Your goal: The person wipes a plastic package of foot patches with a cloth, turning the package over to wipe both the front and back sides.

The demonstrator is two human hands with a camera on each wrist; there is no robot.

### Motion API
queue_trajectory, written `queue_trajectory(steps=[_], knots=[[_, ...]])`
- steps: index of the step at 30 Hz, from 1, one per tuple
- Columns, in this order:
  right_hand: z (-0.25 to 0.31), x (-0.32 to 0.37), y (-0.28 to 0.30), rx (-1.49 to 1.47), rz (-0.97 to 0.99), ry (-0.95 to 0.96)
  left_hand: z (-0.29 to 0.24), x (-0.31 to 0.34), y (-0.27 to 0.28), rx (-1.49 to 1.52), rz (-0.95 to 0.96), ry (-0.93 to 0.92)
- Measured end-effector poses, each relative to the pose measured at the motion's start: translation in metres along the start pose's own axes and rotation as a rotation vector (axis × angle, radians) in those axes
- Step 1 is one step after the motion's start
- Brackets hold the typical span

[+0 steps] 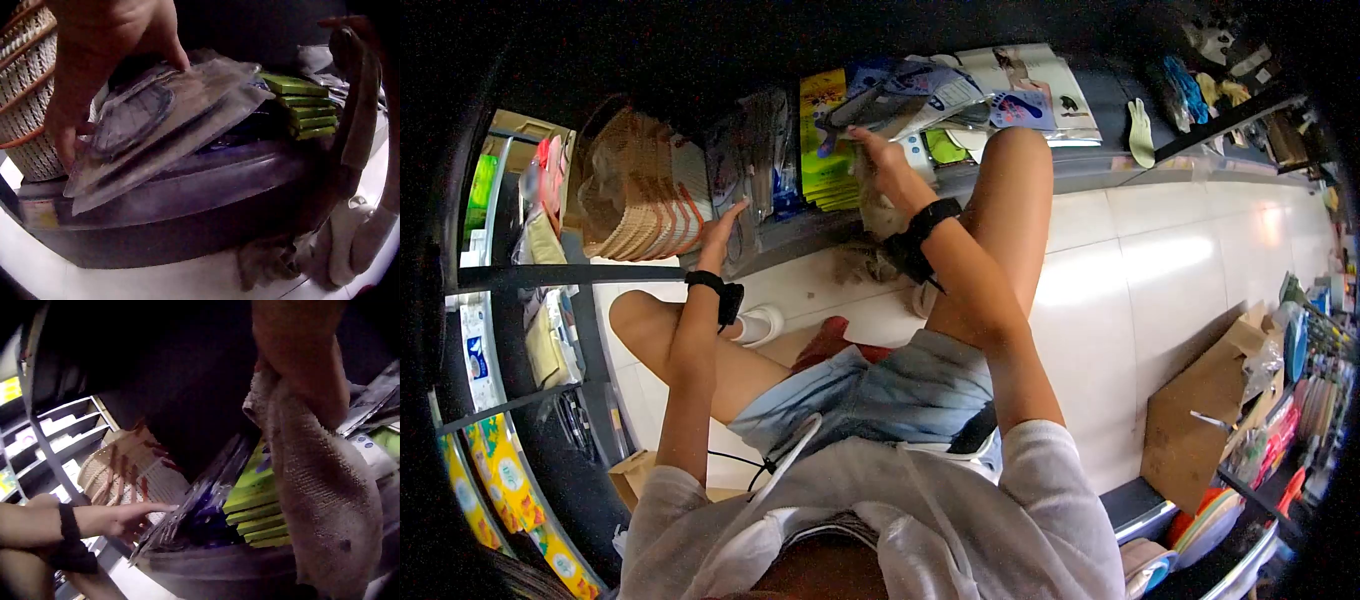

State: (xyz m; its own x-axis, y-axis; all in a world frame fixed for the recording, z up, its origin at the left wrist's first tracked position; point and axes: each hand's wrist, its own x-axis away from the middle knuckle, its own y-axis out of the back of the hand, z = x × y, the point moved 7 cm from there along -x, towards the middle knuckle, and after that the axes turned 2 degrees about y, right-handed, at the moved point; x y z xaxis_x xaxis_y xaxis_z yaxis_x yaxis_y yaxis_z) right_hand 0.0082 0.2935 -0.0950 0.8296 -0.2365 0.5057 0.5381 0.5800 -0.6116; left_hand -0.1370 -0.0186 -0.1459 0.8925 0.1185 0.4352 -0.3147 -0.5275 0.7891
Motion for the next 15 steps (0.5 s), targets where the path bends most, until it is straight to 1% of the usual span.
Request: queue_trajectory(steps=[1,2,3,4,5,6,8,9,11,12,13,14,15], knots=[[-0.004,0.005,-0.009,-0.042,0.074,-0.024,0.006,-0.004,-0.002,0.035,-0.040,-0.018],[-0.011,-0.004,-0.008,-0.037,0.075,-0.023,0.010,-0.008,-0.003,0.069,-0.080,-0.036],[-0.025,-0.023,-0.001,0.106,0.067,-0.043,0.007,-0.003,0.001,0.073,-0.081,-0.036],[-0.026,-0.018,-0.010,0.248,0.058,-0.063,0.002,0.006,0.004,0.024,-0.011,-0.028],[-0.027,-0.009,-0.015,0.217,0.043,-0.064,-0.003,0.017,0.007,-0.025,0.058,-0.019],[-0.026,0.001,-0.023,0.219,0.049,-0.063,-0.005,0.022,0.011,-0.022,0.053,-0.019],[-0.021,0.014,-0.032,0.291,0.041,-0.029,-0.015,0.031,0.015,-0.193,0.037,-0.097],[-0.021,0.021,-0.039,0.229,0.063,-0.055,-0.015,0.035,0.014,-0.191,0.035,-0.100],[-0.018,0.031,-0.046,0.249,0.069,-0.062,-0.017,0.041,0.023,-0.325,-0.098,-0.120],[-0.018,0.033,-0.050,0.266,0.076,-0.070,-0.019,0.043,0.027,-0.321,-0.100,-0.122],[-0.021,0.028,-0.052,0.268,0.078,-0.068,-0.020,0.043,0.029,-0.227,-0.044,-0.108],[-0.024,0.022,-0.050,0.308,0.031,-0.037,-0.020,0.043,0.029,-0.133,0.012,-0.095],[-0.021,0.022,-0.050,0.348,-0.017,-0.004,-0.019,0.039,0.031,-0.130,0.011,-0.097]])
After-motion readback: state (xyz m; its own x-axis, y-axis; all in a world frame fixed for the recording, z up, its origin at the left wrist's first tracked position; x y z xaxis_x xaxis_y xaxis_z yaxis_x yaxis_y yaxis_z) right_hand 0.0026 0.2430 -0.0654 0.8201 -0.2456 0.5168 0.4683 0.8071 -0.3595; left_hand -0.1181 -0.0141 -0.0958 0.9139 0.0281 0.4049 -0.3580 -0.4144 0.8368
